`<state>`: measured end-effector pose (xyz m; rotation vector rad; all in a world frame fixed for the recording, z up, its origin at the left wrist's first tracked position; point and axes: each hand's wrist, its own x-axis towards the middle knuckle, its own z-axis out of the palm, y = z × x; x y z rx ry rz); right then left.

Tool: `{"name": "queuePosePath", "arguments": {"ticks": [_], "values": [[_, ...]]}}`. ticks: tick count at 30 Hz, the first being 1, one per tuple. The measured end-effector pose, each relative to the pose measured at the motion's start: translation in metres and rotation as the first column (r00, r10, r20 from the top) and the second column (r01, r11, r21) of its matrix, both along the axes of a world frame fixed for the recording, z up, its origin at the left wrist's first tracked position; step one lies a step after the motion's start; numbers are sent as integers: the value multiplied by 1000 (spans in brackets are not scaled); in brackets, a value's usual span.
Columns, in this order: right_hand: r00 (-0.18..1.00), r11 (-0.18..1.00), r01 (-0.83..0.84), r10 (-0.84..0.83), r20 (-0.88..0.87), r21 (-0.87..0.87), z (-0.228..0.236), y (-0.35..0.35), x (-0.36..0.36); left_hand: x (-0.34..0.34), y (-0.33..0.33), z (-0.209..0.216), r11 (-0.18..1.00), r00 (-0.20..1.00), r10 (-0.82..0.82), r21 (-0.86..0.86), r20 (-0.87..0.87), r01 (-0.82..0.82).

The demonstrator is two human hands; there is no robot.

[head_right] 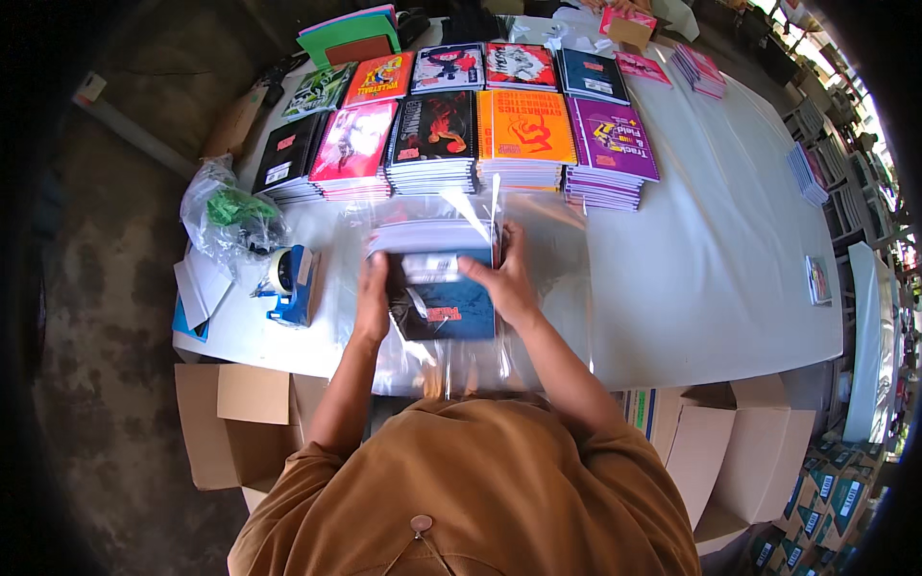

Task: The person uses shears to trim the edge of a spiral-bound notebook, stacks several notebooks together, and then wraps the stack in a clear plastic sheet, securing it with adhesive tape from a dispenser.

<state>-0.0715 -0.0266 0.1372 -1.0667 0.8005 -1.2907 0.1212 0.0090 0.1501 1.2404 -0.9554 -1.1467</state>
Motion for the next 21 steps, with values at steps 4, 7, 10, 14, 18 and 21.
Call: {"name": "queuePosePath", "arguments": {"ticks": [4, 7, 10, 14, 18, 21], "values": [[1000, 955, -2, 6, 13, -298, 33, 3, 12, 13, 1, 16, 961, 996, -9, -276, -92, -17], [970, 950, 196, -224, -95, -242, 17, -6, 25, 2, -5, 14, 973, 986, 115, -211, 117, -89], [936, 934, 296, -325, -134, -199, 16, -12, 34, -10, -3, -1, 863, 850, 428, -417, 306, -285], [865, 859, 428, -479, -148, -281, 14, -20, 40, -24, 10, 1, 731, 400, 653, -673, 643, -114], [621, 823, 393, -567, -542, -410, 25, -2, 34, -44, 17, 27, 905, 232, 400, -422, 886, 54], [270, 746, 35, -648, -712, -665, 28, 21, 37, -44, 12, 33, 909, 375, 222, -330, 900, 254]]}}
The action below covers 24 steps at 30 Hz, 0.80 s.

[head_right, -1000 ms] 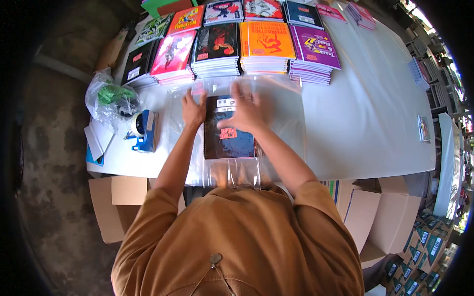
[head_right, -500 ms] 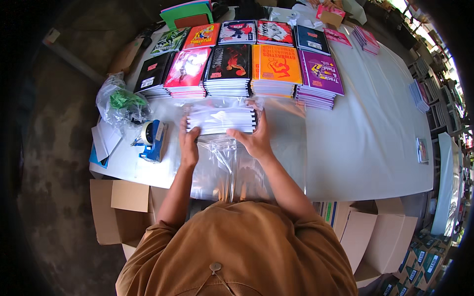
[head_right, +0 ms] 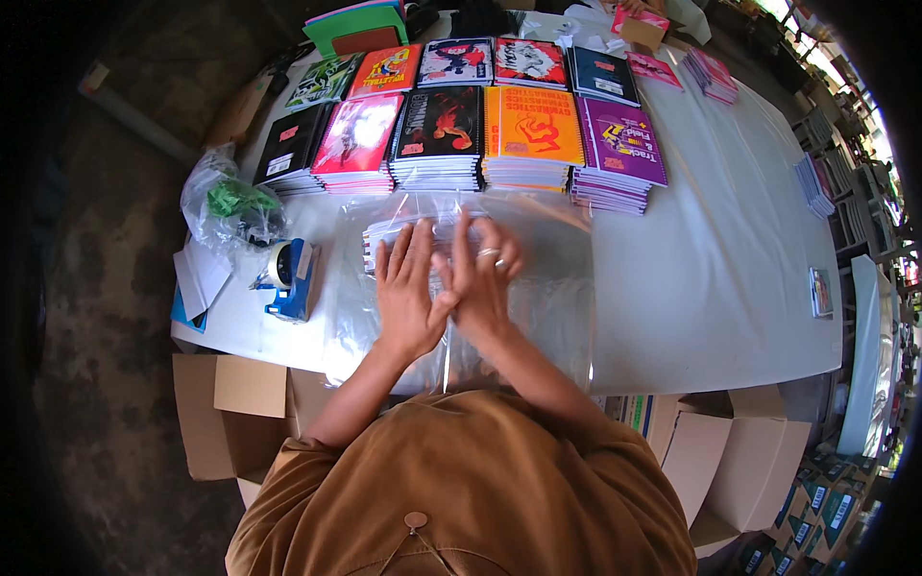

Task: The person uses shears to trim the edge of a spiral-bound notebook, stacks several notebooks together, and then wraps the stack in a clear plastic sheet, securing it with adhesive tape from a dispenser.

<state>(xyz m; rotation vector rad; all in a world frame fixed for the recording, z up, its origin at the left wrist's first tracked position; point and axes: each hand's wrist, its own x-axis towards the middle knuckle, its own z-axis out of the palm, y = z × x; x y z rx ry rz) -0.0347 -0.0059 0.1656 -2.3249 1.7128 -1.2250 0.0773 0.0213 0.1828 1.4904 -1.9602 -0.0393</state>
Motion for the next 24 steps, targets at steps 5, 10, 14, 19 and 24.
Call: {"name": "queuePosePath", "arguments": {"ticks": [5, 10, 14, 19, 24], "values": [[955, 964, -250, 230, -189, -92, 7, 3, -1, 16, -4, 46, 927, 527, -79, 133, -846, 352], [928, 939, -329, 303, -218, -96, 9, -8, -8, 56, -75, 59, 984, 970, -41, 158, -238, 80], [927, 935, -339, 313, -207, -106, 9, -6, -8, 83, -122, 75, 776, 716, -193, 343, -671, 530], [933, 938, -333, 314, -175, -96, 5, -9, -10, 54, -111, 60, 969, 941, -210, 68, -266, 236], [804, 952, -148, 274, 527, -268, 8, -11, 7, 35, -45, 22, 964, 967, -250, -102, -56, 244]]}}
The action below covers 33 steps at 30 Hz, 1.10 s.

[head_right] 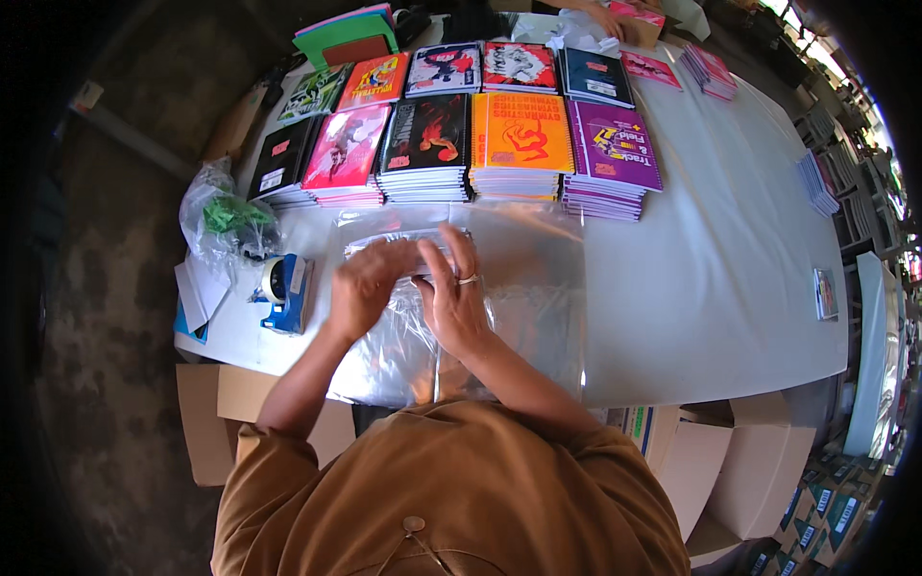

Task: The person uses shears to trim the edge of a spiral-bound notebook, stacks several notebooks together, and then wraps the stack in a clear plastic sheet, securing it with adhesive tape from a dispenser.

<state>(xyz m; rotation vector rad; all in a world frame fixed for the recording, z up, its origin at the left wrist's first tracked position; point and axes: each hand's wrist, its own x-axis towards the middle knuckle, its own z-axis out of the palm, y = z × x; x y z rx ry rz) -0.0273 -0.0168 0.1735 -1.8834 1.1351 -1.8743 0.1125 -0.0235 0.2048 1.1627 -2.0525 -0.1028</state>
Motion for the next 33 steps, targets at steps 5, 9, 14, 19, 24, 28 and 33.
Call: {"name": "queuePosePath", "arguments": {"ticks": [5, 9, 14, 19, 24, 28, 33], "values": [[941, 996, -91, 91, -327, 16, -11, -1, -8, 2, 46, -31, 986, 992, 27, -160, -122, -46], [931, 993, -84, 48, -362, -84, -21, -7, -24, 83, 60, -32, 852, 856, 495, -113, -148, -512], [935, 985, -109, 57, -349, -132, -20, -7, -16, 257, 100, -110, 381, 447, 880, 802, -162, -459], [924, 985, -106, 47, -380, -136, -23, -6, -12, 253, 90, -89, 263, 393, 904, 943, -167, -205], [917, 982, -81, 6, -398, -172, -25, -7, -16, 254, 74, -74, 98, 512, 856, 951, 69, -293], [912, 982, -84, 6, -410, -171, -24, -6, -14, 251, 79, -79, 153, 502, 865, 946, 12, -285], [915, 981, -94, 19, -403, -169, -21, -4, -13, 277, 150, -121, 791, 125, 425, 435, -897, 430]]}}
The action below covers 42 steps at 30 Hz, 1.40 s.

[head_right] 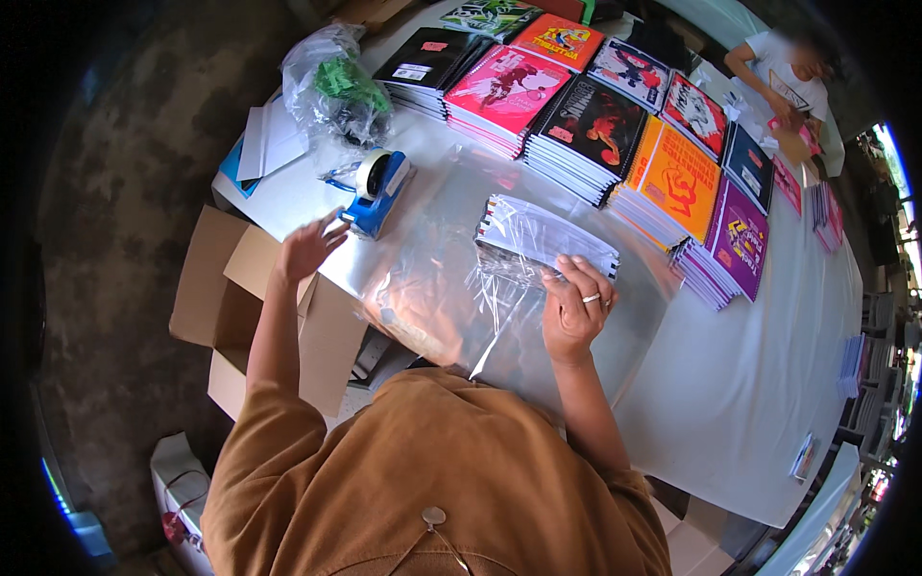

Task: The person uses shears to trim the edge of a spiral-bound notebook, stacks several notebooks together, and then wraps the stack in a clear plastic sheet, securing it with adhesive tape from a dispenser.

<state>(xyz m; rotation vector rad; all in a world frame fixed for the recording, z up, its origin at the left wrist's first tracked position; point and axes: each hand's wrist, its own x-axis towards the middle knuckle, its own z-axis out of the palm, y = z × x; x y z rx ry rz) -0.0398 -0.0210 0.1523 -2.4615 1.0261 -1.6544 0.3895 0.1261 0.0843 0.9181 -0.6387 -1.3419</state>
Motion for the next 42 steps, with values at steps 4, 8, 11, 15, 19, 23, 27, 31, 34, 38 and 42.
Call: {"name": "queuePosePath", "arguments": {"ticks": [4, 8, 11, 15, 19, 23, 27, 31, 34, 38, 42], "values": [[1000, 1000, 9, -9, 6, -20, -6, -2, -2, -26, 2, 10, 896, 927, -52, 427, 371, -121], [1000, 999, 26, -26, -5, -25, -7, -1, -3, -43, -58, 38, 584, -18, 289, -191, 957, -789], [1000, 1000, 0, 0, 21, -17, -8, -6, -3, -105, -78, 71, 525, -180, 366, -362, 913, -770], [1000, 1000, -1, 1, 10, 6, -3, -1, 2, -90, -78, 52, 502, -148, 182, -222, 972, -836], [1000, 1000, 16, -16, 14, -11, -7, -4, -2, -115, -88, 77, 603, -48, 401, -303, 915, -738], [999, 999, 31, -31, -9, -9, -11, -6, -8, -226, -78, 140, 832, 770, 524, -413, 365, -370], [1000, 1000, 1, -1, 12, -19, -7, -2, 0, -311, -73, 126, 967, 942, 253, -50, 221, -248], [1000, 1000, -5, 5, -18, -3, -4, 1, -8, -331, -81, 78, 927, 890, 233, 188, 391, -325], [981, 998, 39, -31, -192, 40, 11, 2, -8, -327, -89, 68, 933, 891, 266, 134, 367, -334], [942, 979, 43, 27, -335, 199, 37, 7, -7, -286, -96, 34, 897, 395, 42, 139, 918, -420], [961, 957, -17, 96, -260, 289, 51, -4, -8, -206, -83, 26, 890, 31, 298, -266, 954, -370]]}}
